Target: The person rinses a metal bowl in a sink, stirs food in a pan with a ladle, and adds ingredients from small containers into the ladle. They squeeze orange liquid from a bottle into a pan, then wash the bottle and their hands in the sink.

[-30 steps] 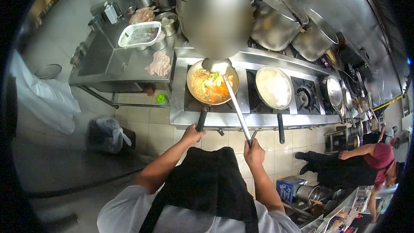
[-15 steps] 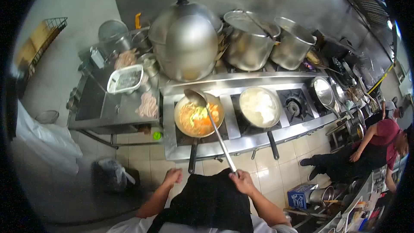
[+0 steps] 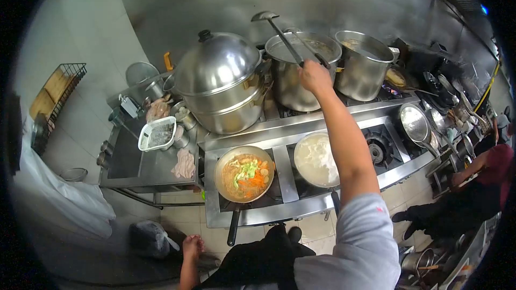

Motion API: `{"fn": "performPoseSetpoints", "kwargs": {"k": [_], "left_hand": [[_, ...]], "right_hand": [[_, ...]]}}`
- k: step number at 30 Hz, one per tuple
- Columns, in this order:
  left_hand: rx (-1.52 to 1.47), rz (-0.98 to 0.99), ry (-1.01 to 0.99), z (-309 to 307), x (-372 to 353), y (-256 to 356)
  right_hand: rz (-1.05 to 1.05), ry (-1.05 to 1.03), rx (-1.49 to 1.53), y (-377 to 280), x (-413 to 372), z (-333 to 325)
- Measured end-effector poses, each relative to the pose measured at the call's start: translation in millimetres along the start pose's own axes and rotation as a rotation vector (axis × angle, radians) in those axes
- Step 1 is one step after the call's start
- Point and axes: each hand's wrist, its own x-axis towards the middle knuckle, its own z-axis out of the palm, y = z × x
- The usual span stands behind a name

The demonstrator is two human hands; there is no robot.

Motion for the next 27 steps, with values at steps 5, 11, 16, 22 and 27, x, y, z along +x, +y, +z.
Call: {"fn": "performPoseSetpoints", "kwargs": {"k": [5,11,16,22,27], "left_hand": [[-0.053,-0.068,0.164,6.6,-25.1,-25.2],[-0.120,-0.155,0.242,38.6,-56.1,-32.4],[0.017,-0.010,0.115,80.2,-80.9,49.2],[0.167,0.658,0.023,111.3,-93.6,165.4],[0.083,0.783,-0.321,125.5,-111.9,199.1]], "right_hand": [[-0.020,-0.102,-0.119,21.0,62.6,48.3],[-0.170,-0.055,-0.225,46.0,81.4,94.5],[0.045,-0.262,-0.204,25.4,92.8,90.7],[-0.153,-0.161,-0.117,-21.7,7.4,-25.3],[-0.416,-0.539,0.730,-35.6,-185.6,-98.5]]}}
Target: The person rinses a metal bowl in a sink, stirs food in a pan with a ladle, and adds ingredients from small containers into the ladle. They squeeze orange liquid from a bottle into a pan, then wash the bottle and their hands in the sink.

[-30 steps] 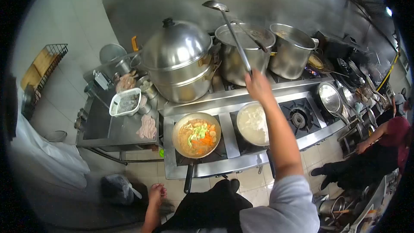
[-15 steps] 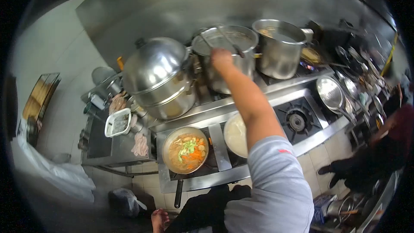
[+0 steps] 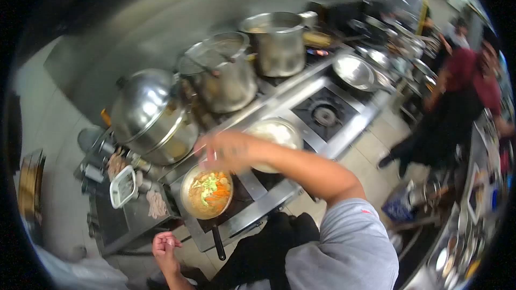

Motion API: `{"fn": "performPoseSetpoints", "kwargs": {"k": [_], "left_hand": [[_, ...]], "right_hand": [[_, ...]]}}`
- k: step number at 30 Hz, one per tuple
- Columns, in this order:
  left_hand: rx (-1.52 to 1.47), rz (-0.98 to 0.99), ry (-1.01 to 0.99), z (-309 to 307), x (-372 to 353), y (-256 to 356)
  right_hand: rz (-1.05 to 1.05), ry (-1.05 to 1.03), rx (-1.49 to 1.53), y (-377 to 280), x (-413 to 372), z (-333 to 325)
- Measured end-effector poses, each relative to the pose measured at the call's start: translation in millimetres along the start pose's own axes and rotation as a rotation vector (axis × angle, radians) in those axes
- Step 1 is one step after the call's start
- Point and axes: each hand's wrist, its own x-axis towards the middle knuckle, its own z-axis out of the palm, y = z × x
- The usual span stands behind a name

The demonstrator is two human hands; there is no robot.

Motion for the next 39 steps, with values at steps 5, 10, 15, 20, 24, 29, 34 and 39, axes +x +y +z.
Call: {"fn": "performPoseSetpoints", "kwargs": {"k": [5,10,15,20,24,29,34,39], "left_hand": [[-0.203,0.027,-0.627,30.6,-23.1,-1.9],[-0.063,-0.337,-1.036,46.7,-50.3,-5.4],[0.086,-0.519,-1.383,73.9,-79.5,-58.1],[0.554,-0.261,-1.745,92.2,-109.5,-147.0],[0.895,0.079,-1.911,94.5,-129.7,-168.2],[0.969,0.052,-2.035,118.6,-161.7,-179.9],[0.951,0.044,-2.091,149.9,-221.3,-168.8],[0.518,-0.030,-1.985,196.3,-300.7,-141.5]], "right_hand": [[0.452,-0.171,0.241,-41.5,-166.9,130.6],[1.220,0.142,-0.106,-66.2,-312.1,273.3],[1.604,0.260,-0.061,-143.6,-414.3,359.0],[1.918,0.156,0.140,-206.4,-476.4,437.6],[1.980,0.301,0.265,-234.6,-510.9,487.6],[2.061,0.474,0.327,-272.3,-547.0,519.8],[2.035,0.624,0.353,-302.6,-601.3,551.4],[2.006,0.725,0.365,-324.9,-684.0,596.7]]}}
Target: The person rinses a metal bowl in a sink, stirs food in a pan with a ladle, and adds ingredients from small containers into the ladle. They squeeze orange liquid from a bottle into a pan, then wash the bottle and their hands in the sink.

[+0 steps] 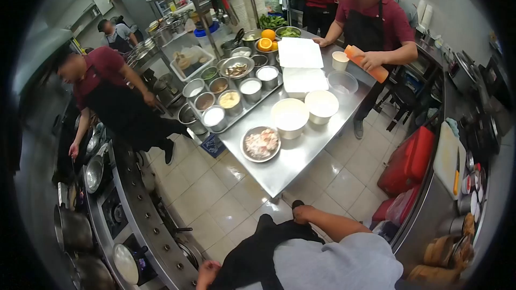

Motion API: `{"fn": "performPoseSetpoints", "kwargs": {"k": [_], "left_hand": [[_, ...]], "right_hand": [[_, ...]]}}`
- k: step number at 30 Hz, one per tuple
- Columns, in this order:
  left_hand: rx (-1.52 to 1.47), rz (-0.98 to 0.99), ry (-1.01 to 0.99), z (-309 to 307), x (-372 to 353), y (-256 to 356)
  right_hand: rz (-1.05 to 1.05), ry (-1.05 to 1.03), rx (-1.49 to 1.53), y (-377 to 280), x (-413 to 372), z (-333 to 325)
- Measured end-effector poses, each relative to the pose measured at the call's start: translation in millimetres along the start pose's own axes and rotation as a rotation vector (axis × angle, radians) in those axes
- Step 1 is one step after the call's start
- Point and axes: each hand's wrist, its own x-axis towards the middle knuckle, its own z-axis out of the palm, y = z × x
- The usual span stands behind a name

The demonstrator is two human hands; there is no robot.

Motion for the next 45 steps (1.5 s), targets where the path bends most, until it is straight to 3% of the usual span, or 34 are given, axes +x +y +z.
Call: {"fn": "performPoseSetpoints", "kwargs": {"k": [2,5,8,10,13,15,17,18,19,21,23,25,27,28,30,31,32,33,34,35,36,38,41,45], "left_hand": [[-0.006,0.056,0.101,4.4,27.1,43.1],[-0.051,0.166,0.255,30.2,36.8,167.2],[-0.053,0.193,0.226,52.6,56.7,209.0],[-0.040,0.185,0.203,67.0,81.0,185.3],[-0.040,-0.074,0.039,92.6,104.7,124.5],[0.060,-0.183,-0.025,103.9,114.3,44.4],[0.678,-0.149,-0.009,126.4,83.2,39.2],[0.997,-0.152,-0.156,125.7,84.7,-6.6],[0.850,-0.308,-0.137,124.0,99.9,-124.6],[0.858,-0.432,-0.176,128.1,66.1,-122.7],[0.823,-0.490,-0.190,132.7,51.6,-120.3],[0.819,-0.491,-0.203,129.4,47.2,-116.2],[0.822,-0.462,-0.205,124.1,55.8,-107.3],[0.824,-0.438,-0.202,120.7,62.3,-100.5],[0.848,-0.321,-0.170,102.0,87.5,-85.3],[0.841,-0.214,-0.146,99.2,100.7,-65.4],[0.854,0.056,-0.124,97.3,99.8,-7.9],[0.486,0.029,-0.064,113.0,93.1,68.1],[0.182,-0.018,-0.055,99.9,115.1,39.9],[0.142,0.048,-0.021,98.6,124.2,62.6],[0.113,0.084,0.021,103.9,127.4,100.3],[0.071,0.156,0.086,114.8,132.2,158.7],[-0.097,0.196,0.091,157.7,122.5,261.0],[0.076,0.521,-0.220,213.5,113.9,341.3]], "right_hand": [[-0.021,0.001,-0.015,37.4,15.2,-4.3],[-0.018,0.032,-0.014,83.9,26.5,-22.0],[0.023,0.089,0.044,119.9,32.8,-32.4],[0.049,0.122,0.079,140.6,30.8,-36.4],[0.063,0.168,0.181,158.4,19.8,-35.5],[0.045,0.207,0.263,170.7,17.5,-28.5],[0.059,0.250,0.306,172.2,-6.8,-27.1],[0.077,0.300,0.355,171.6,-17.0,-28.8],[0.087,0.301,0.361,176.1,-17.0,-23.5],[0.054,0.427,0.489,187.8,-23.6,-5.1],[0.161,0.451,0.538,195.6,-30.2,-8.0],[0.289,1.064,0.573,205.0,-39.9,-9.4],[0.442,1.495,0.630,196.0,-95.1,-91.9],[0.507,1.678,0.621,193.4,-120.7,-127.8],[0.398,1.866,0.464,200.9,-157.1,-178.3],[0.323,1.858,0.430,205.2,-160.1,-196.9],[0.244,1.842,0.396,205.9,-159.8,-210.7],[0.229,1.828,0.396,203.0,-155.4,-221.7],[-0.028,1.776,0.546,196.2,-147.3,-232.0],[-0.282,1.700,0.692,185.4,-139.4,-239.4],[-0.300,1.678,0.695,166.0,-137.8,-244.9],[-0.435,1.499,1.080,125.0,-138.5,-250.1],[-0.419,1.431,0.869,117.9,-95.4,-228.8],[-0.329,1.133,1.006,91.8,-74.0,-215.7]]}}
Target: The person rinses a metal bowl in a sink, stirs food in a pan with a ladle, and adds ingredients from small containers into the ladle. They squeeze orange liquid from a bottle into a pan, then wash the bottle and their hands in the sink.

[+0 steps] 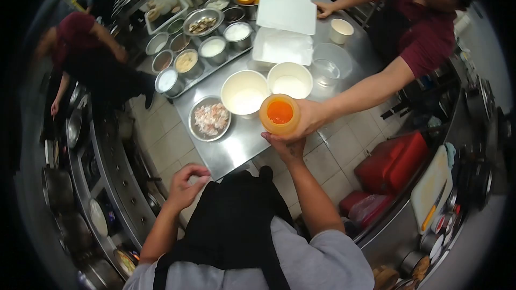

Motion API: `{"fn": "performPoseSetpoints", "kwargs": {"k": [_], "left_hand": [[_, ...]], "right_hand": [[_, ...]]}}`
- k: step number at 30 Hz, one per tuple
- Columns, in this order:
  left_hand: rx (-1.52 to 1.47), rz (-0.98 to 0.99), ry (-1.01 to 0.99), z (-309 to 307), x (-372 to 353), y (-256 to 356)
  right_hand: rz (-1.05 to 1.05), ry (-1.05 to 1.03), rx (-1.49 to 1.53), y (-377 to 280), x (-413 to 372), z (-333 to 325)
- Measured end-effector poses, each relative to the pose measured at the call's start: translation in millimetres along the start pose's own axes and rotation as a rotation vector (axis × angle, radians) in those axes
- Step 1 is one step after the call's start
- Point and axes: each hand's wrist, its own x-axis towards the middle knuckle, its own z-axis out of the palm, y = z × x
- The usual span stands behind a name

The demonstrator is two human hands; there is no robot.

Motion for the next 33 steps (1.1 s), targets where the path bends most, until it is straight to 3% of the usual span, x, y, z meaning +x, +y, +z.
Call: {"fn": "performPoseSetpoints", "kwargs": {"k": [2,3,4,5,6,8,11,12,17,18,22,24,25,27,29,31,33], "left_hand": [[0.039,0.172,-0.106,17.4,16.6,4.2],[0.038,0.190,-0.141,24.8,19.7,3.9],[-0.051,0.103,-0.169,30.2,20.7,7.6],[-0.026,0.156,-0.157,33.2,19.3,4.9],[-0.035,0.193,-0.126,31.6,17.0,1.5],[-0.018,0.188,-0.120,27.0,9.6,-17.1],[-0.034,0.071,-0.012,8.7,-13.3,-28.9],[-0.035,0.035,-0.001,6.7,-24.8,-32.6],[-0.107,-0.025,0.138,-25.4,-74.2,-57.9],[-0.142,-0.075,0.155,-33.7,-87.8,-60.3],[-0.169,0.048,0.211,-64.9,-131.1,-70.6],[-0.165,0.137,0.259,-81.2,-151.2,-66.0],[-0.143,0.218,0.307,-89.4,-161.3,-66.1],[-0.124,0.263,0.302,-105.7,-179.2,-74.2],[-0.018,0.365,0.484,-124.3,-203.7,-85.0],[-0.014,0.287,0.482,-144.5,-231.5,-103.0],[-0.212,0.213,0.574,-164.6,-264.1,-122.3]], "right_hand": [[-0.396,0.146,-0.487,10.2,-1.2,14.2],[-0.418,0.068,-0.439,15.2,-6.6,20.5],[-0.256,0.079,-0.271,26.8,-12.6,22.0],[-0.078,0.047,-0.109,39.7,-15.1,28.8],[0.029,-0.119,0.418,51.0,-14.1,36.5],[-0.088,-0.132,0.323,60.9,-9.9,46.1],[0.073,0.094,-0.013,46.7,-17.5,52.7],[-0.058,0.168,-0.252,53.6,-15.3,45.7],[-0.227,0.147,-0.440,40.5,-28.0,39.6],[-0.263,0.164,-0.637,36.4,-36.3,39.1],[-0.242,0.057,-0.378,-4.6,-90.4,72.1],[-0.330,-0.220,-0.170,-34.9,-119.6,114.5],[-0.341,-0.226,-0.171,-53.1,-136.0,141.0],[-0.314,-0.547,-0.136,-84.5,-168.3,202.7],[-0.307,-0.760,-0.115,-98.0,-197.7,251.8],[-0.312,-0.954,-0.100,-103.3,-221.2,296.2],[-0.342,-1.130,-0.105,-104.6,-236.0,340.4]]}}
